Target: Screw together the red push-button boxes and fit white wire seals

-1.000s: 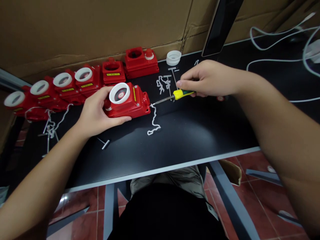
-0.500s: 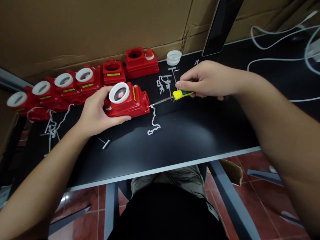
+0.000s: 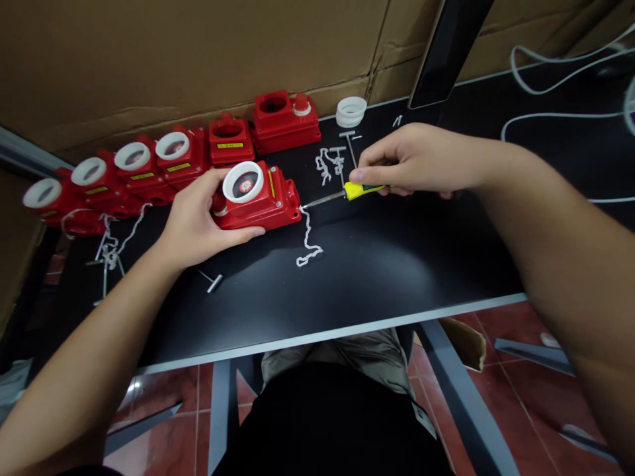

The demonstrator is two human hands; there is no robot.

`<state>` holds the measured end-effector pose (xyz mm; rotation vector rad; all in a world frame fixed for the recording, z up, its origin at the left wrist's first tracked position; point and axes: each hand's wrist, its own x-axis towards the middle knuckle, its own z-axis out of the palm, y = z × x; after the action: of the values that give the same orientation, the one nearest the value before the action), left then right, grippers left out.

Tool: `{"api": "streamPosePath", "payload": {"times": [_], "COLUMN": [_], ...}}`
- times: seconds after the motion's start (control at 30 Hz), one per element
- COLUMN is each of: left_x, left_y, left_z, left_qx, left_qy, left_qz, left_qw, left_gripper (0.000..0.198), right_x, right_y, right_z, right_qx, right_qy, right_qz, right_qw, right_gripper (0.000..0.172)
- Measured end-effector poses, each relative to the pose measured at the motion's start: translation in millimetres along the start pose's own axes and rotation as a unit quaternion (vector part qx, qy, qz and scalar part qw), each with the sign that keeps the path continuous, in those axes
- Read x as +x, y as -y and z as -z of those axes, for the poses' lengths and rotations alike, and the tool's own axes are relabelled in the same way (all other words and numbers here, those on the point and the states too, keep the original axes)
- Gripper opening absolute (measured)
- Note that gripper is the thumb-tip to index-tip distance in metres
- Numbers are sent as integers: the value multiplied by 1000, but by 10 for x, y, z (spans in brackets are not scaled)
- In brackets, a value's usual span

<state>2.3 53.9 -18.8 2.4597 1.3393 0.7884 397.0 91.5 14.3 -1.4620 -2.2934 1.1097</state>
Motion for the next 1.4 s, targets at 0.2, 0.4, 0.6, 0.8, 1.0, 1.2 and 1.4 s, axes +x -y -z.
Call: {"api": "streamPosePath", "payload": {"times": [0.2,0.4,0.6,0.8,1.0,1.2,1.4], "left_x": [-5,-11,-78,-77,21,39,50], "left_y": [-93,-320,-384,-346,-270,-194,-135], "left_z": [99,280,349,299,264,234,216], "left_qx": [21,46,125,74,1,-8,-14], "left_qy": [68,147,145,161,167,155,150], "left_qz": [66,77,68,77,80,68,69], "left_qw": [995,985,979,981,983,985,986], "left_gripper": [94,89,57,59,62,65,72], "right_x": [40,59,57,17,5,-3,13], "right_y": [-121,-81,-2,37,52,61,56], "right_z": [0,-132,-273,-303,-296,-334,-352], "right_qx": [-35,-25,-23,-33,-25,-19,-18], "right_qy": [34,30,17,28,35,91,76], "right_qz": [84,122,134,140,129,94,75], "right_qw": [995,992,991,989,991,991,994], "right_gripper": [40,39,41,42,51,61,64]}}
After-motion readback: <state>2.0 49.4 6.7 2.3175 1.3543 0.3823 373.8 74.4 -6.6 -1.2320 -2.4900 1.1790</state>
